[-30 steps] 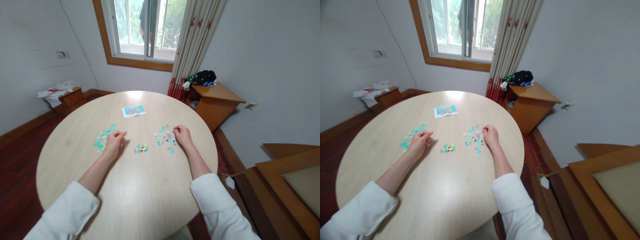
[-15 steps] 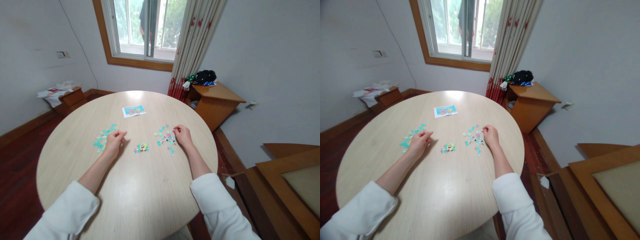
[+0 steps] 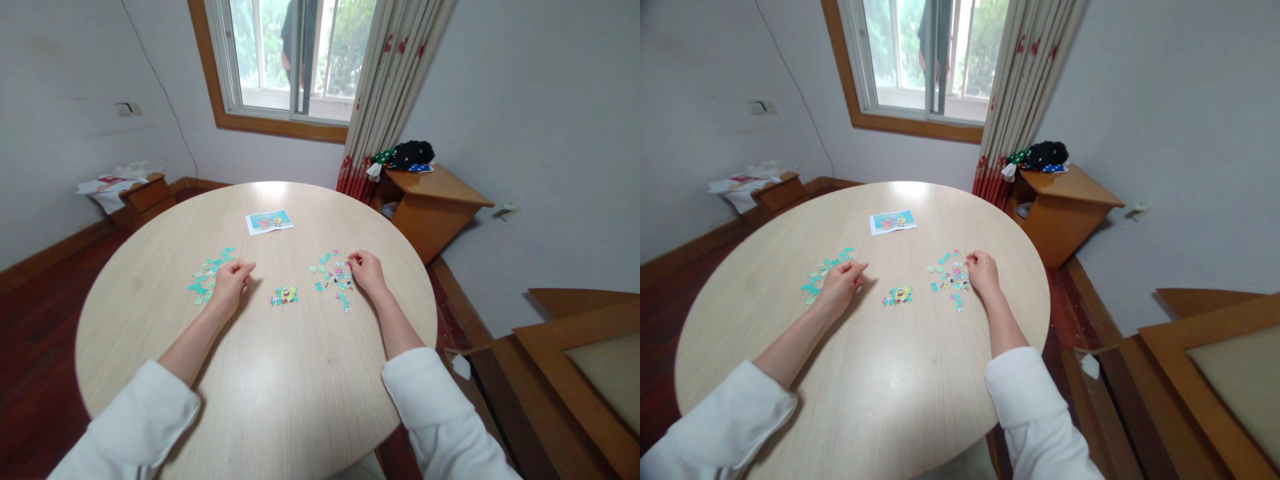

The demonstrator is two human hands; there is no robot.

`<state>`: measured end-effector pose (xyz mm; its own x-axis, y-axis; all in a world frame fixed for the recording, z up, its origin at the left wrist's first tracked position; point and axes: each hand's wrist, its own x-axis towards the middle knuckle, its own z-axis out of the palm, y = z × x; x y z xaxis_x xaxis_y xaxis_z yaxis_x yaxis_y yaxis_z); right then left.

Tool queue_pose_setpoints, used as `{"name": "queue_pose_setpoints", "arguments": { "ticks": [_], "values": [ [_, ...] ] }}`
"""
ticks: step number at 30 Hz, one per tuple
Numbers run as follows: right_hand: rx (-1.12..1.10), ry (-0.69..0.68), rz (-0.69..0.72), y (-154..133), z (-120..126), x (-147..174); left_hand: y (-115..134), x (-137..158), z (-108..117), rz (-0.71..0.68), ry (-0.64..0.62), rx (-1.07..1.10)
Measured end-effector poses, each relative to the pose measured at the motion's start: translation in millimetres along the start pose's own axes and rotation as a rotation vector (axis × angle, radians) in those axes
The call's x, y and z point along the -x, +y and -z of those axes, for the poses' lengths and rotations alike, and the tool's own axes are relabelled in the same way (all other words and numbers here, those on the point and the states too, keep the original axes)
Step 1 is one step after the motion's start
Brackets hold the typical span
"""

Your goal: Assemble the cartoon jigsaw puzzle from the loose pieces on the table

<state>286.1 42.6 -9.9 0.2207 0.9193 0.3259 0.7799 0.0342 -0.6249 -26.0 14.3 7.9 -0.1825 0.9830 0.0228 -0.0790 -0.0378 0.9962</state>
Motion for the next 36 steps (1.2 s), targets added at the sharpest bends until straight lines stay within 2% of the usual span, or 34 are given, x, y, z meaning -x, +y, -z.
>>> {"name": "queue_pose_setpoints", "arguments": {
  "ticks": [7,17,36],
  "values": [
    [-0.01,-0.006,0.05,-1.3,-2.6,0.6,1.4,1.1,-1.2,-0.007,-0.001,0.007],
    [-0.051,-0.055,0.134,-18.0,-5.0,8.1,1.3,0.6,-1.1,0.002,0.001,-0.005],
    [-0.038,-0.057,0.095,-19.3,-3.6,8.0,0.1,-0.9,-0.4,-0.012,0.002,0.017]
  ]
}}
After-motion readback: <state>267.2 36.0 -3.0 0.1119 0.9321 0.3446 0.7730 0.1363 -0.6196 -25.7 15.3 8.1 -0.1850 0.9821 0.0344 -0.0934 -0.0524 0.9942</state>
